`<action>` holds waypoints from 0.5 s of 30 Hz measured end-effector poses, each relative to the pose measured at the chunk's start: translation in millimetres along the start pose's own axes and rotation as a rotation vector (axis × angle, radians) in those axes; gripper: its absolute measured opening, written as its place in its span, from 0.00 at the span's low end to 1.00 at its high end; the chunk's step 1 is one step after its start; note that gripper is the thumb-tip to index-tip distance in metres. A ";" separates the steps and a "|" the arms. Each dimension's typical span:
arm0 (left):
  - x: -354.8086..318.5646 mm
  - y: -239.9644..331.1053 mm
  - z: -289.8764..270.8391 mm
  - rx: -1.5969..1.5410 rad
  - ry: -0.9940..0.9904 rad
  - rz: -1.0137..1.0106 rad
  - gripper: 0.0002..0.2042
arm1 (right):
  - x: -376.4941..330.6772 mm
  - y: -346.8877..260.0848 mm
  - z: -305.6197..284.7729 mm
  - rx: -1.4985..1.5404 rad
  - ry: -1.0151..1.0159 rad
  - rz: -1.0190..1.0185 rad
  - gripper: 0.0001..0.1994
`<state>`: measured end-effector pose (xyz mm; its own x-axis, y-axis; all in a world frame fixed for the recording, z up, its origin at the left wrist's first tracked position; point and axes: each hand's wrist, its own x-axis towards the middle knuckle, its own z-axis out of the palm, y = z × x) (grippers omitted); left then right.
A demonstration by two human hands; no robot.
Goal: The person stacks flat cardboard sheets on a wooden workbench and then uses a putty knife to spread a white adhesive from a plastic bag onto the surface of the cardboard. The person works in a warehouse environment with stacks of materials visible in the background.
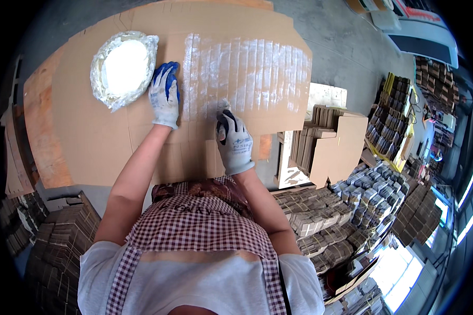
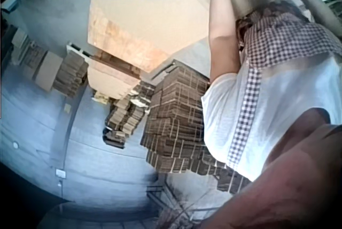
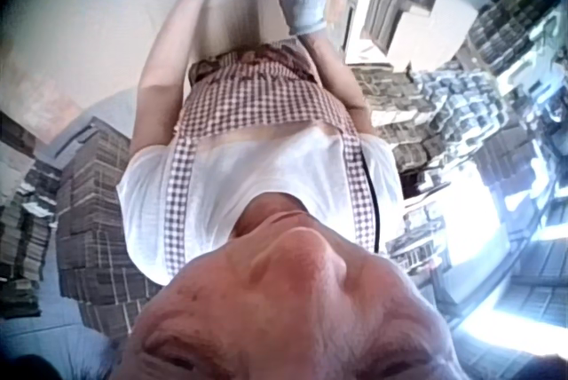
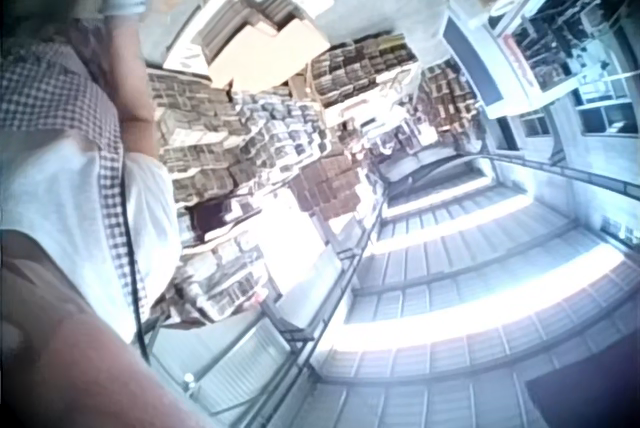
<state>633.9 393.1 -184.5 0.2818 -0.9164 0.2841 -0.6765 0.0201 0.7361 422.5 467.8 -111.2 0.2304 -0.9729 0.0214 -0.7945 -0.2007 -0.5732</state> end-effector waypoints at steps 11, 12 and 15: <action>-4.5 -14.1 3.7 -0.189 0.050 0.003 0.23 | -2.7 -7.2 2.1 0.075 -0.008 -0.099 0.22; -4.5 -12.5 2.1 -0.210 0.050 -0.001 0.23 | -1.4 -10.4 -2.6 0.099 0.002 -0.112 0.22; -4.2 -11.2 -1.6 -0.230 0.036 -0.012 0.23 | -0.2 -31.2 3.0 0.211 0.010 -0.089 0.21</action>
<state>641.4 397.4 -193.0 0.3160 -0.9022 0.2935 -0.5013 0.1039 0.8590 449.0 474.6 -95.8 0.2878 -0.9537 0.0867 -0.6359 -0.2581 -0.7273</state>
